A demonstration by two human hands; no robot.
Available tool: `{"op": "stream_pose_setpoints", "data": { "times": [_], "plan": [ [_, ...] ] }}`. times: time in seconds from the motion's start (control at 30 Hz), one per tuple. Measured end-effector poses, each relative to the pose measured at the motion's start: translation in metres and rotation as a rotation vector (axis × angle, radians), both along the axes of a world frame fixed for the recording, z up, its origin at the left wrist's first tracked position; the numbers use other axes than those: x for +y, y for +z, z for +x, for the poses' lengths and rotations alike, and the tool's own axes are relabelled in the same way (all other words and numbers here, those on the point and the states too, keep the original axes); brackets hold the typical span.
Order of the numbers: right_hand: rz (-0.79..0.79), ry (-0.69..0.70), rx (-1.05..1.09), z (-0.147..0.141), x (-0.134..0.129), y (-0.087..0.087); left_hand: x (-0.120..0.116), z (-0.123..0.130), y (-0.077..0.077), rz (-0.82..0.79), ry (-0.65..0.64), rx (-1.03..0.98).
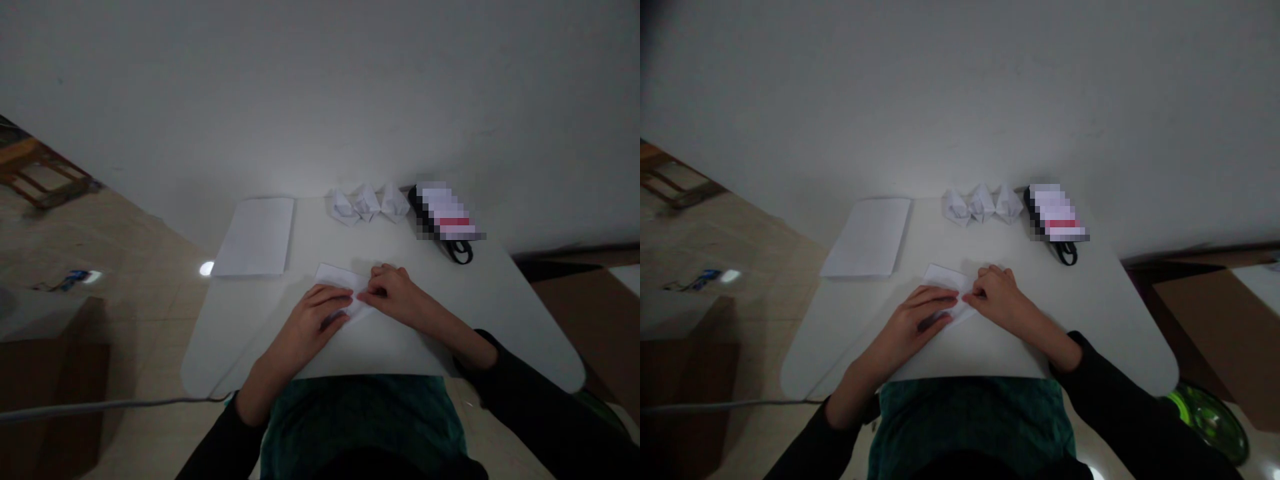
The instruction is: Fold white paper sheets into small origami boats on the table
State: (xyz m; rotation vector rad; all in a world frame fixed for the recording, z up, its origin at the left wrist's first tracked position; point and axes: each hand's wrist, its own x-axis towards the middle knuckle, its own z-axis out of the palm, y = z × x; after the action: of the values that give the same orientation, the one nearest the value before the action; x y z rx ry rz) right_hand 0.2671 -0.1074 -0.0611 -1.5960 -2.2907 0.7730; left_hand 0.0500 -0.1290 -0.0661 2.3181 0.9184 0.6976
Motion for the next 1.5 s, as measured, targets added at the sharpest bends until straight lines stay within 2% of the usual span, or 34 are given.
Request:
{"op": "stream_pose_setpoints", "data": {
  "times": [0.23, 0.3, 0.4, 0.43, 0.5, 0.57, 0.63, 0.93, 1.1, 1.2, 1.33, 1.5],
  "plan": [
    [0.042, -0.039, 0.038, -0.001, -0.002, -0.004, -0.005, 0.002, 0.002, 0.142, -0.025, 0.135],
    [0.148, -0.101, 0.052, -0.002, -0.011, -0.007, -0.003, 0.001, 0.004, 0.144, -0.046, 0.171],
    [0.414, -0.216, 0.015, -0.008, -0.036, -0.011, 0.0, 0.0, 0.006, 0.14, -0.071, 0.2],
    [0.494, -0.199, -0.004, -0.012, -0.046, -0.013, 0.0, 0.0, 0.006, 0.14, -0.073, 0.204],
    [0.605, -0.052, 0.0, -0.018, -0.067, -0.016, -0.002, 0.0, 0.004, 0.144, -0.062, 0.204],
    [0.64, 0.053, -0.021, -0.024, -0.083, -0.02, -0.005, 0.001, 0.003, 0.149, -0.039, 0.199],
    [0.641, 0.058, -0.047, -0.028, -0.092, -0.023, -0.007, 0.003, 0.002, 0.148, -0.014, 0.195],
    [0.705, -0.03, -0.089, -0.03, -0.095, -0.027, -0.009, 0.008, 0.002, 0.163, 0.025, 0.182],
    [0.712, -0.153, -0.151, -0.016, -0.089, -0.025, -0.01, 0.007, 0.004, 0.161, 0.024, 0.202],
    [0.717, -0.181, -0.21, -0.01, -0.084, -0.023, -0.009, 0.004, 0.004, 0.164, -0.009, 0.201],
    [0.758, -0.111, -0.268, -0.017, -0.087, -0.021, -0.008, 0.002, 0.002, 0.183, -0.029, 0.187],
    [0.799, 0.018, -0.207, -0.034, -0.097, -0.022, -0.007, 0.002, 0.001, 0.184, -0.024, 0.173]
  ]
}}
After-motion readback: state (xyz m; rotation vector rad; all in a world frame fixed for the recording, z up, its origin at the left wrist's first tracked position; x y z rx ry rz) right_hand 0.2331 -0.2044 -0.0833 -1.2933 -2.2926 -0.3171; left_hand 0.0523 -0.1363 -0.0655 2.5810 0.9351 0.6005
